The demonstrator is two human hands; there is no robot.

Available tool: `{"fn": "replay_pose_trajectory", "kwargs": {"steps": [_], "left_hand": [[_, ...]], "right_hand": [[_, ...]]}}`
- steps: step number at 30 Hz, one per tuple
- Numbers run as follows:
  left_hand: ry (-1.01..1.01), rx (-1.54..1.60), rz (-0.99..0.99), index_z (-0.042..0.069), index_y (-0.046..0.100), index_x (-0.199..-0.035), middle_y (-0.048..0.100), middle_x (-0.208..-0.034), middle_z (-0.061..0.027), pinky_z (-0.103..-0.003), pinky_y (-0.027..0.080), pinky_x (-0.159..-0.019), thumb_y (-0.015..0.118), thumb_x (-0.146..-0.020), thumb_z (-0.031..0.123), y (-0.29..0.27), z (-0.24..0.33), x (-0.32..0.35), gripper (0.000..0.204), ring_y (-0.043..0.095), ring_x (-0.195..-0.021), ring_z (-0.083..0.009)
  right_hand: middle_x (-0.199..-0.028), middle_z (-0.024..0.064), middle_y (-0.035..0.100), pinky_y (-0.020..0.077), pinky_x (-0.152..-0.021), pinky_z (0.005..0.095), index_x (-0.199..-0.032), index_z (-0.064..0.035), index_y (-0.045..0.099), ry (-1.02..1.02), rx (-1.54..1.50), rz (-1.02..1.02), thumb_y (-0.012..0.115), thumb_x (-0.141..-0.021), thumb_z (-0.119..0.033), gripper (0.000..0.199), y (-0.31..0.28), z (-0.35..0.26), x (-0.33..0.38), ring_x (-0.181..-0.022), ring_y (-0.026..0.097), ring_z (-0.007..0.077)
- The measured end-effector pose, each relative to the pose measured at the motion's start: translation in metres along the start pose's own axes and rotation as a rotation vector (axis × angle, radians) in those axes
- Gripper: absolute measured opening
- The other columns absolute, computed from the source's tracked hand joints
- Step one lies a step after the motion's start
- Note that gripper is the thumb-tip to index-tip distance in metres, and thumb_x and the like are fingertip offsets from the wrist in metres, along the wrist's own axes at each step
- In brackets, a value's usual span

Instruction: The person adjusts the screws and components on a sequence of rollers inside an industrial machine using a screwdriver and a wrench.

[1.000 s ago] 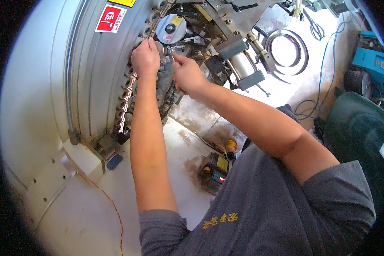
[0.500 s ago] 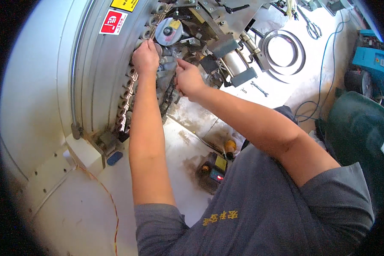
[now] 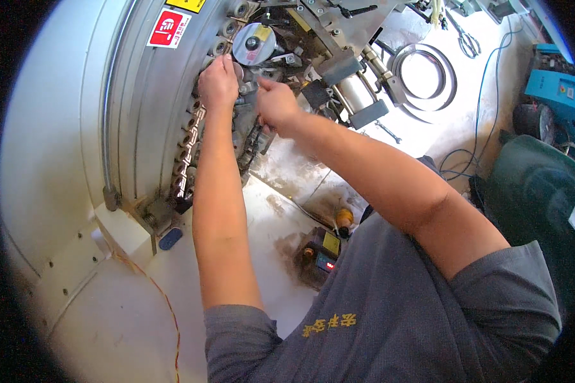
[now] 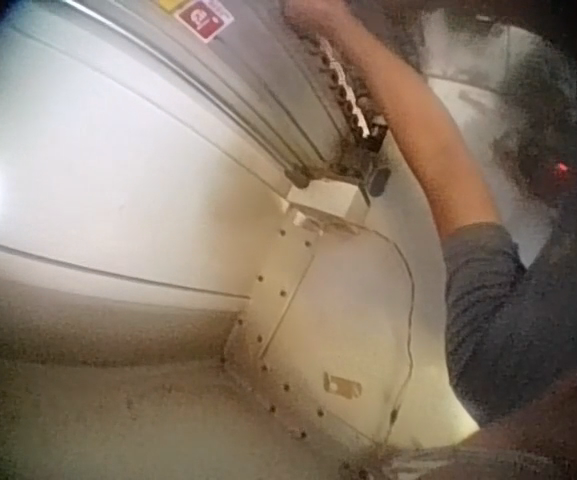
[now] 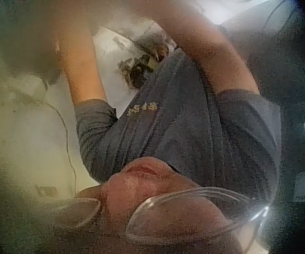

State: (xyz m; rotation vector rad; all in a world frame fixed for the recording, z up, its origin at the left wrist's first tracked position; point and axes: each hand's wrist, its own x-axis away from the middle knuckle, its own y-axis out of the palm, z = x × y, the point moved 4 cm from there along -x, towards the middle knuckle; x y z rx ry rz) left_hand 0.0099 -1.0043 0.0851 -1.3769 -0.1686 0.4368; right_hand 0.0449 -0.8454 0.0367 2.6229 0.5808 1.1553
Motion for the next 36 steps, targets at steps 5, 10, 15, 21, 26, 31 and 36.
{"fn": "replay_pose_trajectory", "kwargs": {"steps": [5,10,15,21,26,31,36], "left_hand": [[0.011,0.034,0.018,0.006,0.071,-0.101,0.069,-0.093,-0.0265,-0.057,0.05,-0.077,0.049,-0.105,0.039,0.0,-0.007,0.005,0.04,0.064,-0.088,-0.0498],[0.024,0.099,-0.02,0.004,0.069,-0.104,0.069,-0.1,-0.0272,-0.054,0.051,-0.082,0.05,-0.105,0.036,0.001,-0.011,0.002,0.038,0.064,-0.094,-0.0495],[0.006,0.176,0.058,0.006,0.063,-0.113,0.07,-0.102,-0.0257,-0.056,0.05,-0.081,0.053,-0.104,0.028,0.0,-0.001,-0.001,0.025,0.066,-0.094,-0.048],[-0.112,0.117,0.088,0.009,0.056,-0.123,0.072,-0.104,-0.0244,-0.055,0.051,-0.083,0.055,-0.102,0.022,-0.003,0.006,0.007,0.024,0.067,-0.098,-0.0466],[0.02,0.498,0.087,0.002,0.06,-0.119,0.075,-0.101,-0.0162,-0.039,0.056,-0.083,0.058,-0.102,0.011,-0.021,0.002,0.019,0.02,0.072,-0.089,-0.0304],[-0.265,1.076,-0.227,0.0,0.059,-0.129,0.07,-0.127,-0.0155,-0.041,0.054,-0.095,0.044,-0.111,0.035,-0.057,0.092,0.087,0.042,0.07,-0.108,-0.026],[-0.099,1.755,-0.729,0.002,0.036,-0.155,0.054,-0.147,-0.0269,-0.043,0.055,-0.1,0.057,-0.102,0.048,-0.08,0.128,0.192,0.073,0.068,-0.116,-0.0322]], "right_hand": [[-0.074,0.0135,0.065,0.0451,-0.044,0.0414,-0.144,-0.0094,0.058,0.137,-0.158,0.001,0.05,-0.101,-0.014,0.044,0.005,-0.001,0.007,-0.052,0.058,0.0245],[-0.067,0.0098,0.063,0.048,-0.044,0.0438,-0.147,-0.0093,0.056,-0.06,-0.06,-0.056,0.05,-0.103,-0.019,0.045,0.011,0.003,0.038,-0.047,0.059,0.0225],[-0.067,0.0086,0.063,0.0473,-0.045,0.041,-0.142,-0.0073,0.061,0.142,-0.125,-0.082,0.049,-0.103,-0.016,0.042,-0.006,-0.002,0.01,-0.046,0.057,0.0214],[-0.066,0.0065,0.059,0.0433,-0.04,0.036,-0.155,-0.0088,0.042,-0.026,-0.073,-0.122,0.048,-0.107,-0.021,0.05,-0.011,0.002,0.053,-0.045,0.053,0.0172],[-0.069,0.0077,0.059,0.0457,-0.046,0.0352,-0.136,-0.003,0.052,-0.001,0.27,-0.237,0.054,-0.106,-0.027,0.038,-0.06,-0.024,0.128,-0.052,0.056,0.0161],[-0.084,0.019,0.069,0.0538,-0.072,0.0417,-0.115,-0.0019,0.065,-0.46,0.713,-0.294,0.063,-0.1,-0.026,0.028,-0.131,-0.06,0.166,-0.076,0.069,0.0323],[-0.078,0.012,0.067,0.05,-0.067,0.0352,-0.118,-0.0041,0.068,-0.53,0.857,-0.566,0.065,-0.101,-0.018,0.022,-0.154,-0.09,0.197,-0.069,0.062,0.0169]]}}
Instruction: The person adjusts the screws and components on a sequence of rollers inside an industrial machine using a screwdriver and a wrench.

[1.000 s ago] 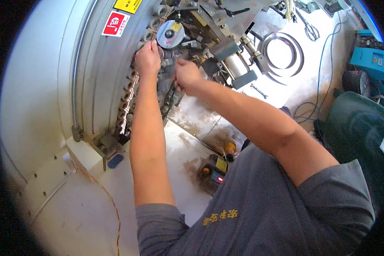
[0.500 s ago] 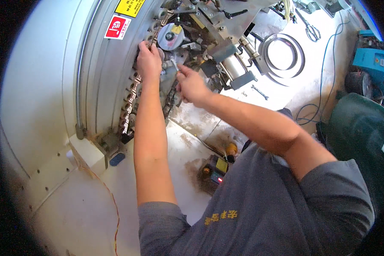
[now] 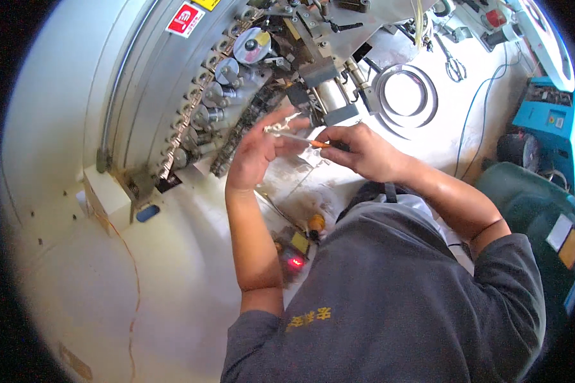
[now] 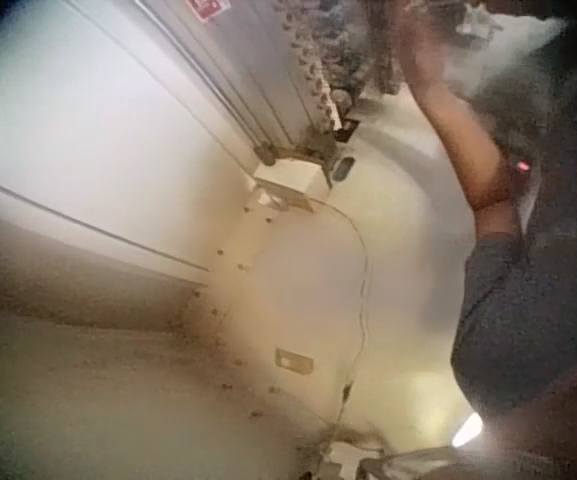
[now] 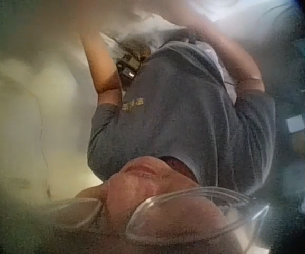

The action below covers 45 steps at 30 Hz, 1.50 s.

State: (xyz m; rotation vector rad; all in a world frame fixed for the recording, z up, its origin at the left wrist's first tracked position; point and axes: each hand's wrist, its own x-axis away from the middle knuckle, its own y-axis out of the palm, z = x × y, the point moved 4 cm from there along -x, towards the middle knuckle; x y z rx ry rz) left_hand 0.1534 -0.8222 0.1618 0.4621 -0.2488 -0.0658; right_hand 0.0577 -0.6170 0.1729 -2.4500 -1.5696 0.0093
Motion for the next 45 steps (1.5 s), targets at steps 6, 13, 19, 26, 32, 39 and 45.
{"fn": "replay_pose_trajectory", "kwargs": {"steps": [6,13,19,26,32,39,45], "left_hand": [[-0.25,-0.37,0.183,0.0,0.075,-0.107,0.071,-0.093,-0.0024,-0.025,0.052,-0.071,0.075,-0.087,0.003,0.064,-0.019,0.056,0.02,0.063,-0.078,-0.0082],[-0.142,-0.514,0.27,-0.003,0.072,-0.094,0.067,-0.072,-0.0028,-0.028,0.047,-0.061,0.073,-0.094,0.017,0.108,-0.079,0.091,0.019,0.058,-0.066,-0.0077],[-0.047,-0.499,0.272,-0.001,0.069,-0.09,0.068,-0.077,-0.0048,-0.028,0.048,-0.066,0.063,-0.1,0.022,0.121,-0.117,0.105,0.026,0.058,-0.071,-0.0089],[-0.229,-0.054,0.821,0.002,0.066,-0.133,0.054,-0.075,0.0041,-0.025,0.042,-0.065,0.054,-0.104,0.025,0.033,-0.225,0.172,0.038,0.05,-0.068,-0.0082],[0.196,0.814,0.582,-0.008,0.041,-0.153,0.058,-0.107,-0.0037,-0.031,0.044,-0.09,0.047,-0.092,0.01,0.068,-0.262,0.133,0.064,0.055,-0.097,-0.0167],[0.027,0.462,0.767,-0.007,0.058,-0.139,0.064,-0.096,-0.0041,-0.028,0.048,-0.081,0.06,-0.102,0.02,0.055,-0.25,0.132,0.046,0.06,-0.086,-0.0142],[-0.675,-0.419,1.02,0.0,0.073,-0.079,0.067,-0.067,-0.0082,-0.04,0.051,-0.061,0.078,-0.085,0.052,0.019,-0.34,0.139,0.053,0.063,-0.063,-0.0207]], "right_hand": [[-0.076,0.0067,0.064,0.05,-0.066,0.035,-0.122,-0.0014,0.069,0.288,-0.017,-0.604,0.057,-0.105,-0.027,0.033,-0.021,-0.032,0.041,-0.068,0.06,0.0158],[-0.071,-0.0032,0.056,0.0419,-0.051,0.0251,-0.12,-0.0068,0.071,0.624,-0.181,-0.778,0.057,-0.107,-0.04,0.039,-0.026,-0.015,0.084,-0.055,0.05,0.0067],[-0.07,-0.0027,0.055,0.04,-0.048,0.0234,-0.118,-0.0054,0.07,0.756,-0.161,-0.867,0.058,-0.107,-0.035,0.034,-0.04,0.0,0.101,-0.053,0.048,0.0062],[-0.059,-0.0016,0.048,0.0292,-0.034,0.0223,-0.109,0.0031,0.068,0.824,-0.438,-0.612,0.056,-0.107,-0.033,0.038,-0.101,0.016,0.099,-0.039,0.039,0.0042],[-0.063,-0.0002,0.05,0.0339,-0.038,0.0229,-0.112,0.0026,0.067,0.738,-0.37,-0.632,0.054,-0.106,-0.027,0.033,-0.087,0.047,0.108,-0.043,0.042,0.0053],[-0.067,-0.0005,0.051,0.0343,-0.039,0.022,-0.113,-0.0011,0.067,0.684,-0.314,-0.517,0.055,-0.106,-0.034,0.036,-0.091,0.064,0.113,-0.045,0.044,0.0048],[-0.069,0.0014,0.054,0.0394,-0.043,0.0256,-0.128,0.0006,0.06,0.439,-0.23,-0.547,0.058,-0.104,-0.035,0.043,-0.045,0.09,0.095,-0.049,0.049,0.008]]}}
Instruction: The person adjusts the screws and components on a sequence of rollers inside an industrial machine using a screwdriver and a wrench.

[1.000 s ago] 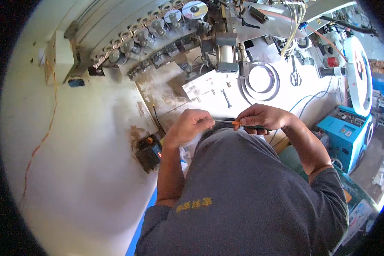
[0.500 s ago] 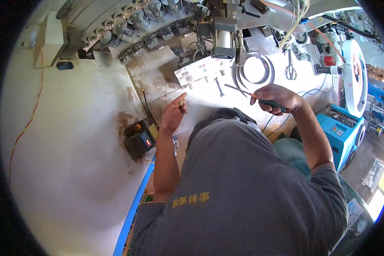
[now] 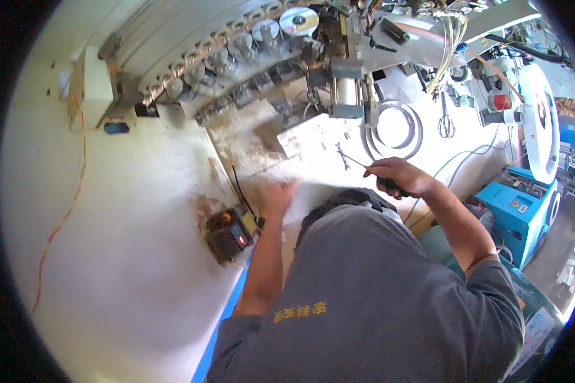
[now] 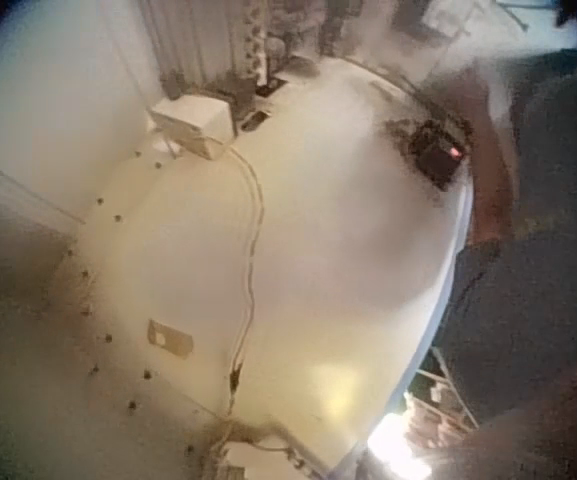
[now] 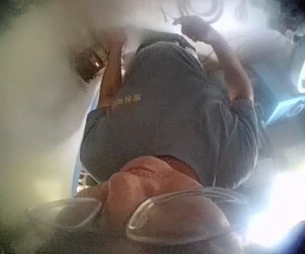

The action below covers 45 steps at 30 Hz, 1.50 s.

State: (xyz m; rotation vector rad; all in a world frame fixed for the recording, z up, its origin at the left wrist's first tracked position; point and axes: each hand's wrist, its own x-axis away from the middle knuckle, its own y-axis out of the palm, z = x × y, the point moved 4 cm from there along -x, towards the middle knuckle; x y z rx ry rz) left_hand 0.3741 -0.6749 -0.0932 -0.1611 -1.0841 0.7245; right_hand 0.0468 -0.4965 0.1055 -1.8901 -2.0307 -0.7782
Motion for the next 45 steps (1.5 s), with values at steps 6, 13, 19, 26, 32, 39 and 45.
{"fn": "replay_pose_trajectory", "kwargs": {"steps": [6,13,19,26,32,39,45], "left_hand": [[0.585,-0.121,-0.022,0.002,0.06,-0.135,0.066,-0.132,-0.0207,-0.044,0.044,-0.111,0.074,-0.09,0.036,-0.044,0.053,-0.019,0.058,0.062,-0.124,-0.033],[0.995,-0.224,0.59,0.002,0.068,-0.122,0.071,-0.12,-0.0194,-0.042,0.051,-0.098,0.076,-0.09,0.026,-0.228,0.352,-0.012,0.041,0.067,-0.111,-0.0359],[0.78,-0.76,0.385,0.002,0.051,-0.147,0.062,-0.137,-0.0254,-0.046,0.047,-0.106,0.084,-0.078,0.045,-0.223,0.389,-0.096,0.087,0.061,-0.125,-0.04],[0.903,-0.768,0.285,-0.002,0.044,-0.15,0.054,-0.145,-0.0294,-0.045,0.042,-0.111,0.085,-0.079,0.043,-0.227,0.394,-0.115,0.094,0.054,-0.135,-0.0379],[0.999,-0.721,0.261,0.005,0.049,-0.148,0.06,-0.138,-0.0249,-0.049,0.047,-0.104,0.085,-0.077,0.05,-0.233,0.387,-0.119,0.092,0.057,-0.126,-0.043],[0.976,-0.678,0.412,0.002,0.057,-0.134,0.062,-0.131,-0.024,-0.048,0.048,-0.102,0.089,-0.073,0.043,-0.236,0.381,-0.124,0.08,0.06,-0.12,-0.0423],[1.043,-0.702,0.444,0.0,0.056,-0.131,0.062,-0.128,-0.024,-0.049,0.048,-0.1,0.089,-0.072,0.042,-0.235,0.382,-0.128,0.08,0.06,-0.117,-0.0431]], "right_hand": [[-0.077,0.0062,0.064,0.0395,-0.045,0.0267,-0.15,-0.0058,0.044,0.043,-0.376,0.247,0.055,-0.108,-0.029,0.049,0.048,-0.063,-0.076,-0.05,0.053,0.0113],[-0.079,0.009,0.068,0.0393,-0.041,0.0302,-0.157,-0.011,0.038,-0.218,-0.516,0.452,0.052,-0.107,-0.02,0.053,0.038,-0.106,-0.223,-0.048,0.053,0.014],[-0.076,0.0081,0.061,0.0453,-0.042,0.033,-0.153,-0.006,0.044,-0.242,-0.659,0.528,0.051,-0.104,-0.015,0.051,0.043,-0.119,-0.273,-0.05,0.055,0.0148],[-0.079,0.0104,0.065,0.0526,-0.044,0.0346,-0.146,-0.0024,0.052,-0.283,-0.702,0.583,0.051,-0.099,-0.011,0.048,0.033,-0.129,-0.295,-0.05,0.06,0.0184],[-0.084,0.0154,0.069,0.0572,-0.047,0.0364,-0.141,-0.0002,0.056,-0.265,-0.542,0.628,0.051,-0.098,-0.011,0.044,0.022,-0.144,-0.293,-0.055,0.067,0.0226],[-0.074,0.0105,0.062,0.0511,-0.041,0.0344,-0.145,-0.0032,0.052,-0.151,-0.523,0.462,0.05,-0.1,-0.012,0.046,0.014,-0.156,-0.295,-0.049,0.062,0.0194],[-0.069,0.005,0.055,0.0454,-0.038,0.0322,-0.155,-0.0081,0.043,-0.146,-0.595,0.439,0.049,-0.103,-0.014,0.052,0.02,-0.153,-0.307,-0.046,0.057,0.0158]]}}
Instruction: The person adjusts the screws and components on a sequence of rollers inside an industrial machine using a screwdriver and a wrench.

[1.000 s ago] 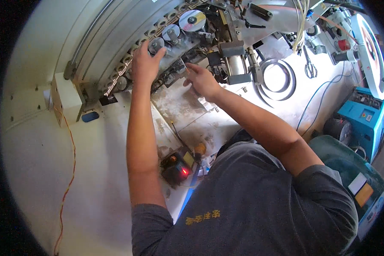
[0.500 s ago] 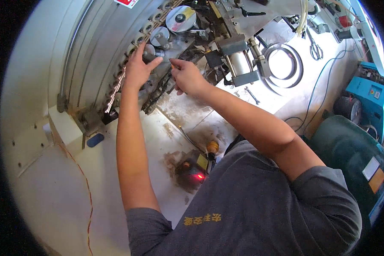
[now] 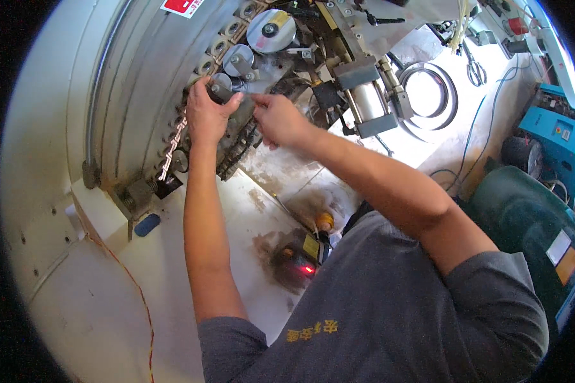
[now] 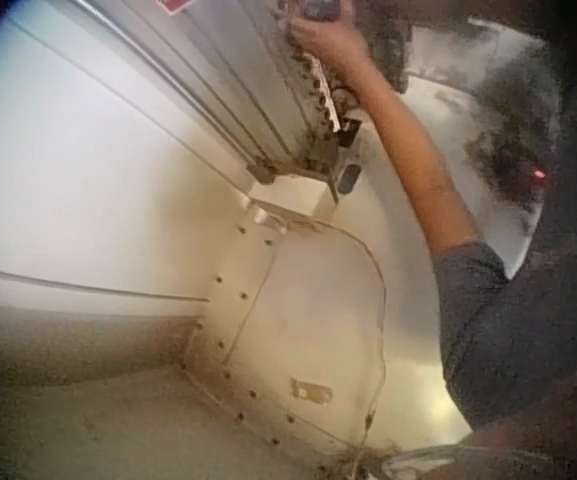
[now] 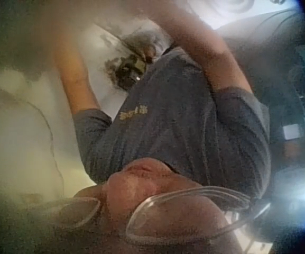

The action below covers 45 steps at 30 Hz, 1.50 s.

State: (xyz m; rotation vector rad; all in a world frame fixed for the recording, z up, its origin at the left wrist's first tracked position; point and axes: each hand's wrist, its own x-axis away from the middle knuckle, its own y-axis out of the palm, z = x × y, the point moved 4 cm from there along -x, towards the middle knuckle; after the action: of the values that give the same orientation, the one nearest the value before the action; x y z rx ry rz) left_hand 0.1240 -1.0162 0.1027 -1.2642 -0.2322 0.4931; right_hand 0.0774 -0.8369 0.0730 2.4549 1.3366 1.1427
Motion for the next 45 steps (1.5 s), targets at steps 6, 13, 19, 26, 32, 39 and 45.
{"fn": "replay_pose_trajectory", "kwargs": {"steps": [6,13,19,26,32,39,45], "left_hand": [[0.017,0.027,0.021,-0.001,0.056,-0.131,0.062,-0.128,-0.0249,-0.05,0.047,-0.102,0.086,-0.074,0.048,-0.002,0.001,-0.002,0.08,0.059,-0.118,-0.0437],[0.049,0.066,0.054,-0.001,0.058,-0.129,0.064,-0.124,-0.024,-0.05,0.048,-0.099,0.087,-0.074,0.047,0.002,0.0,-0.001,0.079,0.061,-0.114,-0.0434],[0.081,0.066,0.065,0.0,0.059,-0.128,0.064,-0.123,-0.0231,-0.049,0.049,-0.097,0.087,-0.075,0.045,0.002,-0.001,0.001,0.076,0.062,-0.113,-0.0424],[0.054,0.077,0.059,0.0,0.06,-0.128,0.065,-0.123,-0.0219,-0.048,0.049,-0.098,0.089,-0.073,0.042,0.001,-0.005,0.003,0.075,0.062,-0.113,-0.0404],[0.036,0.114,0.073,0.001,0.061,-0.126,0.066,-0.12,-0.0206,-0.049,0.049,-0.096,0.09,-0.069,0.042,0.003,-0.003,0.0,0.076,0.062,-0.111,-0.0404],[0.008,0.128,0.054,0.001,0.06,-0.129,0.065,-0.124,-0.0208,-0.047,0.049,-0.099,0.09,-0.071,0.036,0.001,0.002,0.0,0.075,0.062,-0.113,-0.0386],[0.011,0.112,0.065,0.0,0.06,-0.128,0.065,-0.123,-0.0214,-0.046,0.05,-0.098,0.09,-0.071,0.035,0.0,-0.001,0.001,0.074,0.063,-0.111,-0.0389]], "right_hand": [[-0.064,0.0106,0.059,0.0479,-0.038,0.0355,-0.146,-0.0031,0.052,0.0,-0.126,0.083,0.044,-0.099,-0.006,0.047,-0.008,0.012,-0.017,-0.042,0.06,0.0221],[-0.065,0.0095,0.06,0.0476,-0.038,0.0361,-0.155,-0.0062,0.041,-0.024,-0.171,0.058,0.044,-0.103,-0.014,0.053,-0.001,0.007,-0.009,-0.046,0.063,0.0205],[-0.068,0.0056,0.058,0.0458,-0.038,0.0322,-0.157,-0.0079,0.039,-0.008,-0.082,0.061,0.045,-0.105,-0.017,0.054,-0.001,0.012,-0.011,-0.043,0.056,0.0157],[-0.067,0.0047,0.055,0.047,-0.039,0.0322,-0.155,-0.0047,0.041,-0.058,0.01,0.072,0.045,-0.105,-0.015,0.052,0.003,0.009,-0.006,-0.043,0.055,0.0163],[-0.071,0.0224,0.068,0.0581,-0.053,0.0426,-0.143,0.0002,0.054,-0.089,0.125,0.151,0.044,-0.099,-0.011,0.046,-0.003,0.006,-0.009,-0.05,0.068,0.0287],[-0.082,0.0298,0.069,0.0596,-0.068,0.0454,-0.14,-0.0015,0.058,-0.199,0.261,0.241,0.047,-0.098,-0.012,0.045,-0.003,0.02,-0.013,-0.067,0.073,0.0388],[-0.063,0.0074,0.059,0.0526,-0.048,0.0353,-0.152,-0.003,0.047,-0.043,0.213,0.122,0.042,-0.101,-0.015,0.053,-0.008,0.002,-0.005,-0.049,0.06,0.0182]]}}
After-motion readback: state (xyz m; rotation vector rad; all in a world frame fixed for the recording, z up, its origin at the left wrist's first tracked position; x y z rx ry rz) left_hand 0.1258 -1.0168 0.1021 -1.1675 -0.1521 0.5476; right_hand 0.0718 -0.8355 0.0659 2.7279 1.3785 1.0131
